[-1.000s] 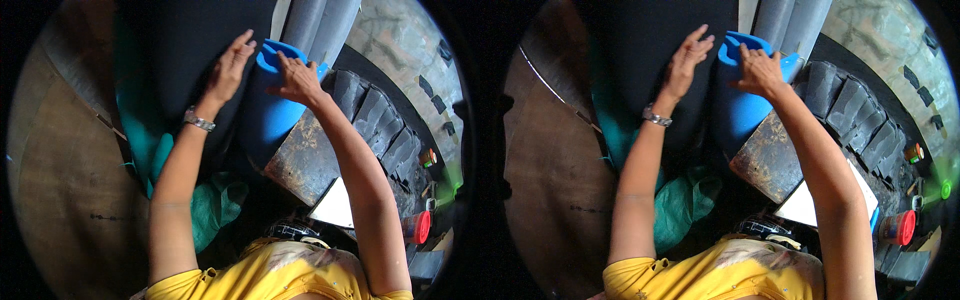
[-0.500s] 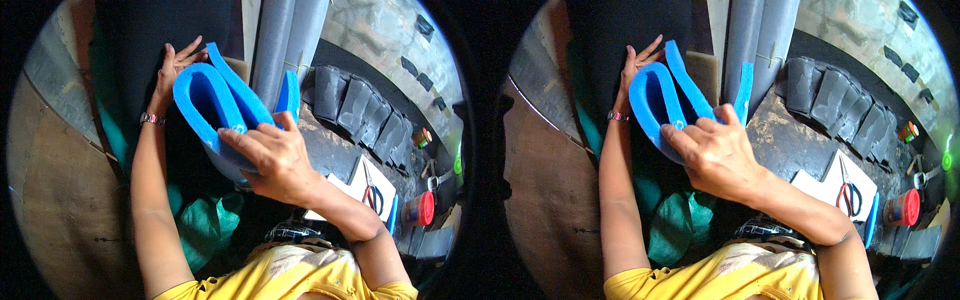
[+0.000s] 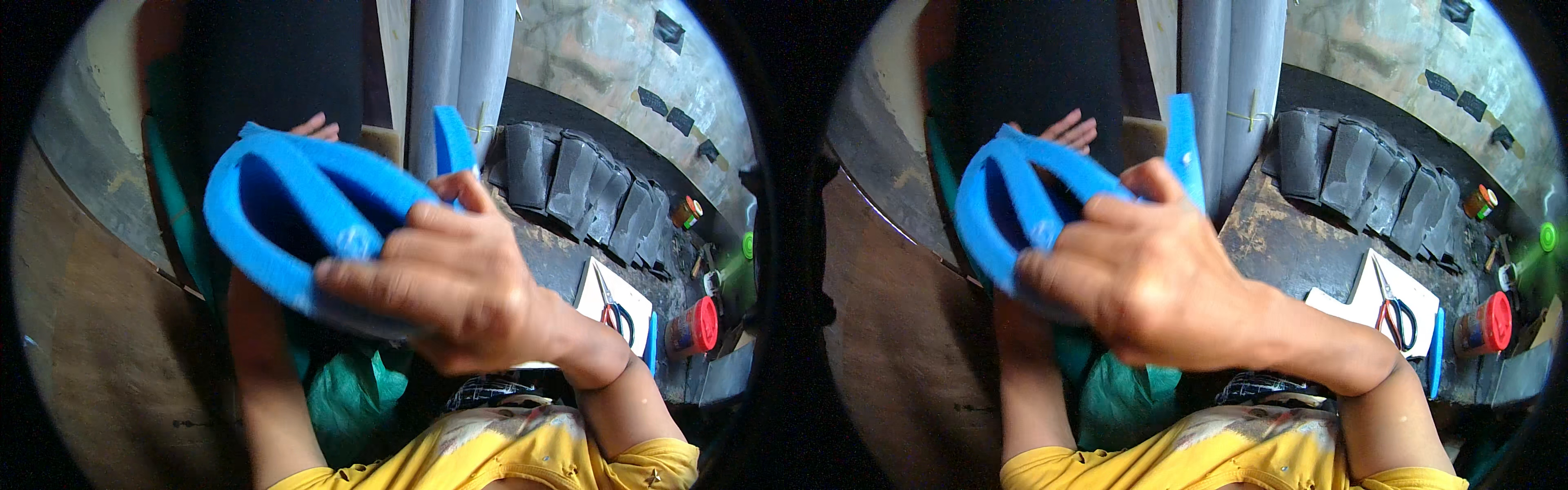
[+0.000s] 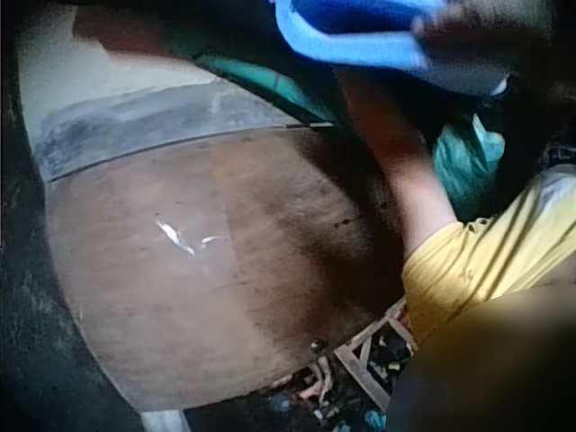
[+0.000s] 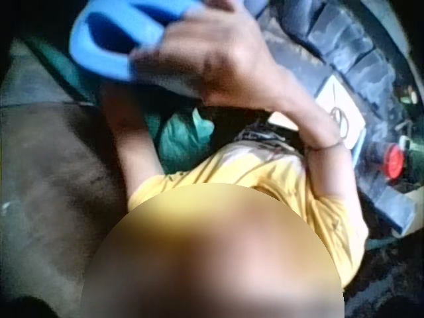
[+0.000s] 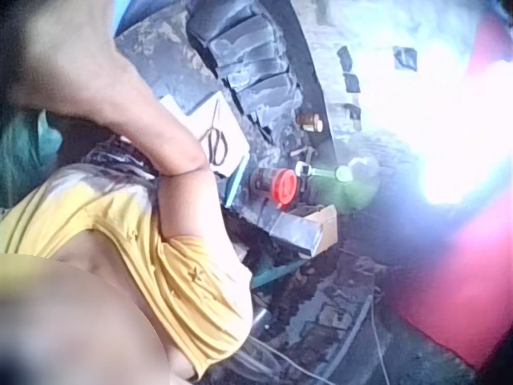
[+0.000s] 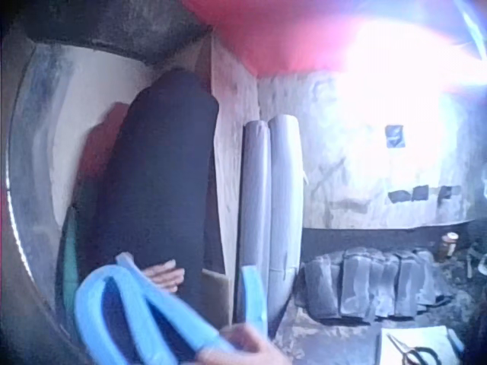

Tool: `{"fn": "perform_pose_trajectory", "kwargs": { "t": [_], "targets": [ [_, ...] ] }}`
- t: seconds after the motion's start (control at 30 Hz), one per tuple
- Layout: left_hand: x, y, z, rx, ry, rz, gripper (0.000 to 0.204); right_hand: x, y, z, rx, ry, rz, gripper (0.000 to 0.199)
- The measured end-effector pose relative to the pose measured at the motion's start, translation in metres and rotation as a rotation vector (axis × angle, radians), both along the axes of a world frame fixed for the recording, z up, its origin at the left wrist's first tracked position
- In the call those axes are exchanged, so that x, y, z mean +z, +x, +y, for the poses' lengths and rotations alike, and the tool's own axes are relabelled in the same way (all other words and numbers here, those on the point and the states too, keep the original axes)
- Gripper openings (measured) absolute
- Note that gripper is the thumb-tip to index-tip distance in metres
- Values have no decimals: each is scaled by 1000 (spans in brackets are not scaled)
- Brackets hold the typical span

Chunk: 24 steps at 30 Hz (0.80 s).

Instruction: The person unrolls a blue foam sheet, removes a white tie, and uses scissors to cut a long strip from the sheet. The person holds the foam with one hand and cuts with the other, producing a continuous strip.

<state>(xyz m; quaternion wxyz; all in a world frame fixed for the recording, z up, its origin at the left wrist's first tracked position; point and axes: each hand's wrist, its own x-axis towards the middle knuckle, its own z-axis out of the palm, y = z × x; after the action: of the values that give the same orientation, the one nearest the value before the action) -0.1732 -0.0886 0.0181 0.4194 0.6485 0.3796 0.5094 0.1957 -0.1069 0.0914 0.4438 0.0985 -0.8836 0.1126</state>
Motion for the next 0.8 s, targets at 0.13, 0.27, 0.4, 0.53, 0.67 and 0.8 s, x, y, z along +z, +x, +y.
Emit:
{"fn": "perform_pose_trajectory", "kwargs": {
  "t": [0.13,0.27,0.4,0.53,0.67,0.8],
  "targets": [
    [-93,32,-58,509,81,-115,79,11,16,8,-113,2,-82,54],
    [-174,83,-83,769,97,50,74,9,36,-8,-206,15,-103,46],
    [-154,128,-97,1042,5,-51,82,4,50,-19,-248,87,-37,35],
    [-106,161,-111,1088,263,-271,72,0,50,-3,-219,118,182,30],
    [-103,163,-125,1333,272,-296,56,-2,30,26,-177,130,341,70],
    [-127,127,-151,1346,506,-857,40,-6,-14,52,-215,-149,461,127]
  ]
}}
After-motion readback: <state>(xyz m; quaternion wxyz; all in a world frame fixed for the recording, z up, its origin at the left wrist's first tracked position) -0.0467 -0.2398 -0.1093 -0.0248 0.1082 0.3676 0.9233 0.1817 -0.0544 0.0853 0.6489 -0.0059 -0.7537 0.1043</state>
